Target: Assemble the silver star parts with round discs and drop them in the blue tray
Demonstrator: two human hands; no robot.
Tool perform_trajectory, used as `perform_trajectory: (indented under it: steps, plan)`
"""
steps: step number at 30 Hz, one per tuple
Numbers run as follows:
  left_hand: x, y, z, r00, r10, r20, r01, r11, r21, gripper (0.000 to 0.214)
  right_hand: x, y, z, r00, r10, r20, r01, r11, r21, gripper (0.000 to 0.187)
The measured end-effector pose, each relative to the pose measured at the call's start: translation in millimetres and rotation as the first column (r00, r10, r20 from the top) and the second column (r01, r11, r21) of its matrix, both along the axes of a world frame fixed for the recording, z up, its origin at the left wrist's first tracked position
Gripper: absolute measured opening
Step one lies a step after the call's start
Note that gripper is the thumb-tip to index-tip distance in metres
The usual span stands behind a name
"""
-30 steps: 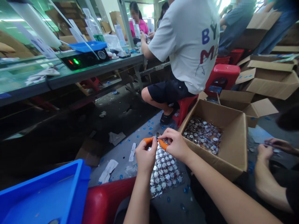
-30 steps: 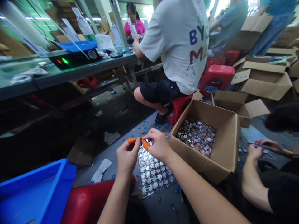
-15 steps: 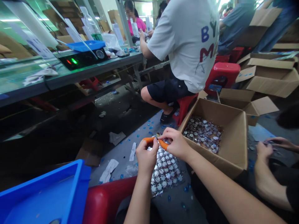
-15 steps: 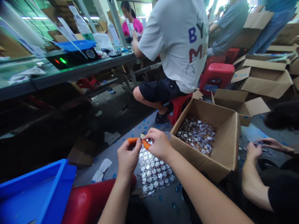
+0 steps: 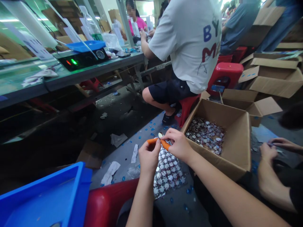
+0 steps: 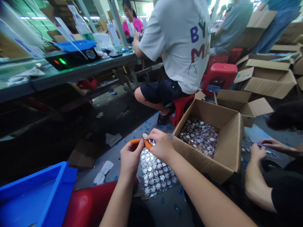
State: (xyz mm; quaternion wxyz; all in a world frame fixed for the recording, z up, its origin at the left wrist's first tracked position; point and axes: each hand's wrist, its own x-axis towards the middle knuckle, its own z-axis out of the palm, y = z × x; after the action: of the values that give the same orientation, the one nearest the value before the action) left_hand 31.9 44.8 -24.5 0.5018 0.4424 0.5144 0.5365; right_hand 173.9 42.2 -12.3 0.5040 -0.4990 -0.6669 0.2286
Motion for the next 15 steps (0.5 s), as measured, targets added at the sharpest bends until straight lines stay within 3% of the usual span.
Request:
perform_trajectory:
  steps: [4,7,11,15]
  plan:
    - [0.6,-0.2,-0.6,1.0,-0.001,0.003,0.001,1.0,0.005,0.029,0.7,-0.1,0.6,1.0,0.016,0.004,-0.016,1.0,-0.013,0.011]
    - [-1.0,-1.1,-1.8,0.996,0.019,-0.091,-0.014,0.998,0.054,0.027,0.5,0.7,0.4,1.0,0.022,-0.007,-0.022,0.998,-0.063,0.012]
    - [-4.3,-2.5,-2.5,0.911,0.137,-0.388,-0.031,0.963,0.267,0.017,-0.5,2.3,-1.9,0.998,0.019,-0.061,-0.028,0.988,-0.153,0.011]
    - [-6.4,-2.7,-2.8,0.799,0.235,-0.554,0.067,0.88,0.471,0.01,-0.8,3.5,-4.6,0.997,0.019,-0.079,-0.032,0.985,-0.167,0.009]
